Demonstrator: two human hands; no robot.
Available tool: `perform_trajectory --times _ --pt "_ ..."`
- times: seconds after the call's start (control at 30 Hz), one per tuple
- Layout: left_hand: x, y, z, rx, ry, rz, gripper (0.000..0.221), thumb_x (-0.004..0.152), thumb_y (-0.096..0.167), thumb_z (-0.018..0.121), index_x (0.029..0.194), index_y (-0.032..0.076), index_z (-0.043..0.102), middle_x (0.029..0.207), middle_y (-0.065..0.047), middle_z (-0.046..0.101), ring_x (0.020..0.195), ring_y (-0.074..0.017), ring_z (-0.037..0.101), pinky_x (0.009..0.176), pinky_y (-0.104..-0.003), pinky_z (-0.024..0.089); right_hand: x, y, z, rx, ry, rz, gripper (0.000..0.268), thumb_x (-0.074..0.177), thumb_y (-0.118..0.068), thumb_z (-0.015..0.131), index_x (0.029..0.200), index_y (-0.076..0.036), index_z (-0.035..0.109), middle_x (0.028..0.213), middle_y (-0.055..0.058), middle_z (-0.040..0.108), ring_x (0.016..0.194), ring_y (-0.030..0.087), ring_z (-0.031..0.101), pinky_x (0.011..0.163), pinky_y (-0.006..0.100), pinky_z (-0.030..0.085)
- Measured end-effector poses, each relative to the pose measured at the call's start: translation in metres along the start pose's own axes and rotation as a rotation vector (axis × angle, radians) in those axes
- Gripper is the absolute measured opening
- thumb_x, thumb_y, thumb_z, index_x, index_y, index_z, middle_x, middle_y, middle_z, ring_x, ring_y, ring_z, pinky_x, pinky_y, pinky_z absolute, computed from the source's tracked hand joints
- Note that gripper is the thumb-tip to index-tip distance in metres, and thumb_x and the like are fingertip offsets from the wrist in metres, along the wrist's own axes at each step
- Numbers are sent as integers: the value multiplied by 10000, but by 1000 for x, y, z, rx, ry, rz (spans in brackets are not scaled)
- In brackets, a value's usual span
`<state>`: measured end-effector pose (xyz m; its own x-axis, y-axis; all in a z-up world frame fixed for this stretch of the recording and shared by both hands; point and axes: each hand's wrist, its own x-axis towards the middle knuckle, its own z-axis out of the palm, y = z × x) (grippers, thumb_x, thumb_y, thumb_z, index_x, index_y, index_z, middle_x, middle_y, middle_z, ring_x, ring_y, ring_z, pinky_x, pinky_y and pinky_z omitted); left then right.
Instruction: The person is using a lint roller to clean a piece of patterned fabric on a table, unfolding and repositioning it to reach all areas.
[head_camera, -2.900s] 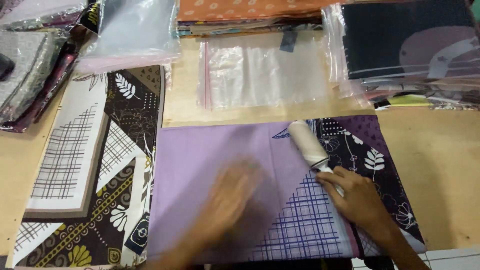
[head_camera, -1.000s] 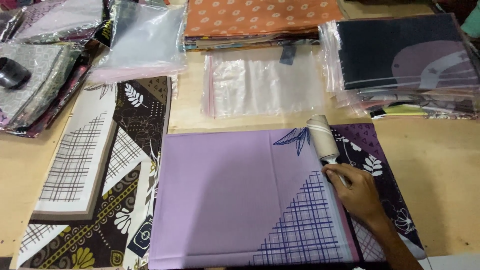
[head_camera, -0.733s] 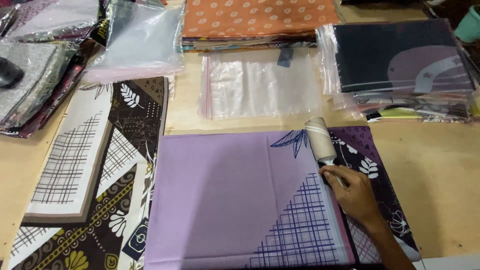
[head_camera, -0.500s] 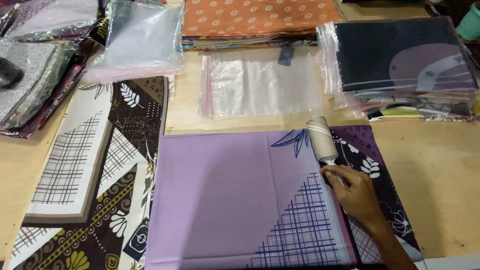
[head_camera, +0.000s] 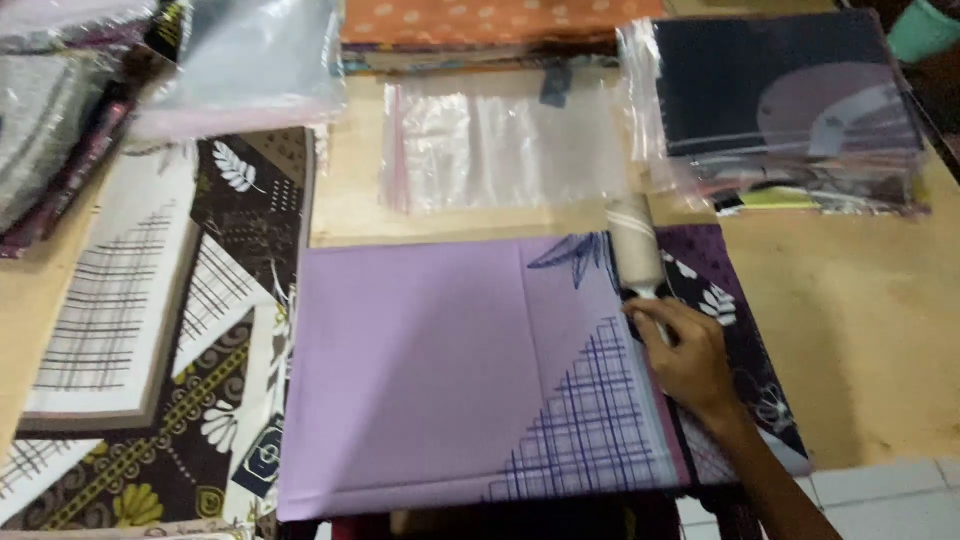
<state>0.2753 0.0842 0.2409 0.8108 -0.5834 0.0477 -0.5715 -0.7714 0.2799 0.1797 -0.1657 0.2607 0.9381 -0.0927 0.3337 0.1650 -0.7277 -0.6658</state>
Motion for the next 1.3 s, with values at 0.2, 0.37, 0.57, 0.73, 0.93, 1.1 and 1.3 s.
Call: perform_trajectory --times 0.2,0.37,0.57,0.73,0.93,1.1,1.3 --pt "-14 -53 -31 36 58 -36 707 989 643 478 1591 292 360 1591 -91 411 1462 -449 342 1148 -687 298 -5 -17 26 27 -129 -101 177 924 -83 650 1022 -131 789 897 133 778 850 356 753 786 437 573" --pt "-36 -89 -43 88 -61 -146 818 918 803 367 1614 376 315 1683 9 307 1564 -367 194 1251 -624 111 -3 -4 10 -180 -309 118 210 940 -144 615 1034 -175 801 919 105 801 899 326 769 838 441 580" --pt "-36 -84 -51 60 -93 -191 886 856 848 415 1611 397 305 1707 12 256 1577 -369 148 1262 -622 88 0 93 -36 -473 -30 327 172 998 -231 664 1098 -262 800 983 9 792 949 231 754 887 376 572" --pt "-34 -96 -33 38 36 -109 868 883 796 438 1621 365 285 1718 12 206 1585 -336 75 1242 -616 42 -40 -1 -10 -297 -135 153 198 934 -132 656 1083 -167 782 1080 134 754 872 277 755 771 382 642" --pt "-36 -108 -20 49 174 -22 867 899 762 476 1633 352 259 1730 13 178 1598 -314 42 1222 -621 34 -49 9 -9 -232 -344 355 264 883 -207 695 1118 -279 789 1219 -29 764 902 163 799 805 295 664" --pt "-39 -105 -21 41 136 -24 870 904 763 450 1637 344 240 1738 27 127 1600 -297 -2 1215 -644 22 -58 61 -58 -538 -111 292 214 921 -198 676 1083 -267 798 1150 4 786 878 211 758 796 384 609" --pt "-96 -31 -34 -30 141 -40 851 980 623 431 1667 265 77 1755 -22 20 1595 -376 -64 1170 -718 93 -106 -11 -29 -163 -27 162 218 902 -27 636 1079 -47 763 1014 128 765 806 241 744 753 354 613"
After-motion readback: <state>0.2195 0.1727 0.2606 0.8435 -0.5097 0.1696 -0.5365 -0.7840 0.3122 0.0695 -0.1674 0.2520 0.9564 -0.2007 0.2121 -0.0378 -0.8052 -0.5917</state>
